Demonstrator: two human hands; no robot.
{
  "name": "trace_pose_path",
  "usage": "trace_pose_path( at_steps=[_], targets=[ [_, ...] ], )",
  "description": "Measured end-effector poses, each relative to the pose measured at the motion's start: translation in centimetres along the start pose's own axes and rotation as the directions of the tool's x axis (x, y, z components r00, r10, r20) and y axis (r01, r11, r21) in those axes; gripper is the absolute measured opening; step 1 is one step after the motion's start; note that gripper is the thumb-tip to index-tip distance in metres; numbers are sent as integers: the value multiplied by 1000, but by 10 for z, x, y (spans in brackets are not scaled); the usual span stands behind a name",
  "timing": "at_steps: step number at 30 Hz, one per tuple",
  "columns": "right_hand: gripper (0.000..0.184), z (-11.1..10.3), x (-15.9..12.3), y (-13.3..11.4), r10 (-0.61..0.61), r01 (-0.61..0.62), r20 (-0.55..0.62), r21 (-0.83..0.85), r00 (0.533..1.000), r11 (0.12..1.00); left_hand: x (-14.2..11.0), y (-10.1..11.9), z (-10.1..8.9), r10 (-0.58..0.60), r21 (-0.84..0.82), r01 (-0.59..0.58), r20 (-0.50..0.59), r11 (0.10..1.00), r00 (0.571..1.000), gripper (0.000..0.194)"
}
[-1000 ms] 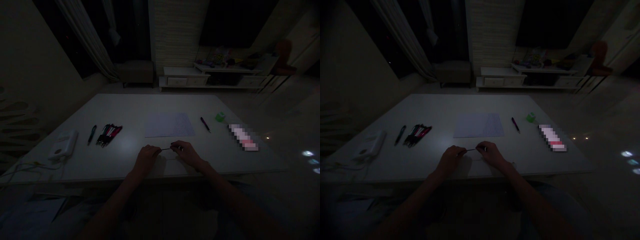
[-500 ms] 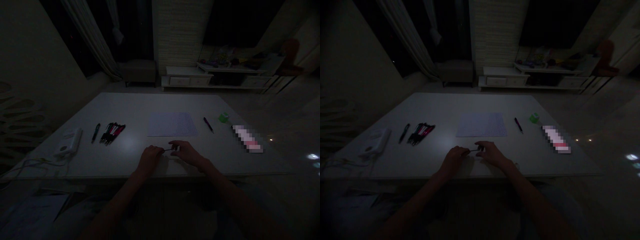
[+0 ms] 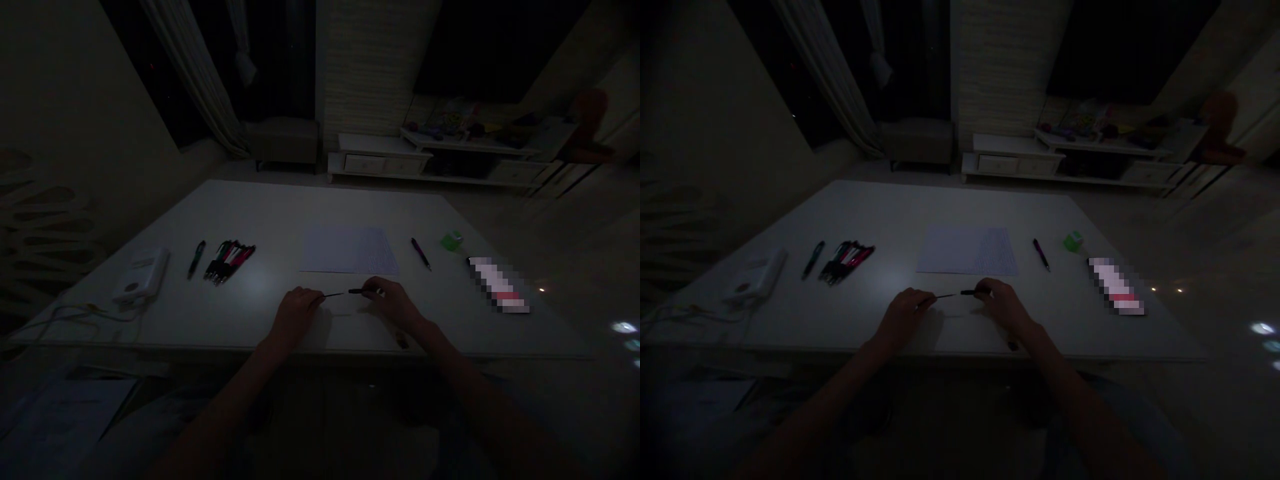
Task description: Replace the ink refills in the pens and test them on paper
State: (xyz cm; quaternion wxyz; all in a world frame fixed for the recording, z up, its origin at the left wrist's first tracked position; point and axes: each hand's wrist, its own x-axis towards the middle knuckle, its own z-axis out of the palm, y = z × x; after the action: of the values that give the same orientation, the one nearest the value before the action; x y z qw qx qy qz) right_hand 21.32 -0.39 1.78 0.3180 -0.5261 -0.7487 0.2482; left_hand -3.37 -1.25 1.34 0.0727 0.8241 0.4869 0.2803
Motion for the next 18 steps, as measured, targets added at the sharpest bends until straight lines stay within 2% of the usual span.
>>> trace_pose_path(
  at_steps=[10, 18],
  targets=[
    [8, 4, -1, -12, -79, 79, -6, 40, 997, 996, 5, 7, 1, -11, 14, 10, 38, 1000, 999, 14],
    [8, 3, -2, -16, -133, 136, -76, 40, 988, 990, 9, 15, 9, 15, -75, -12, 38, 997, 999, 15]
  ],
)
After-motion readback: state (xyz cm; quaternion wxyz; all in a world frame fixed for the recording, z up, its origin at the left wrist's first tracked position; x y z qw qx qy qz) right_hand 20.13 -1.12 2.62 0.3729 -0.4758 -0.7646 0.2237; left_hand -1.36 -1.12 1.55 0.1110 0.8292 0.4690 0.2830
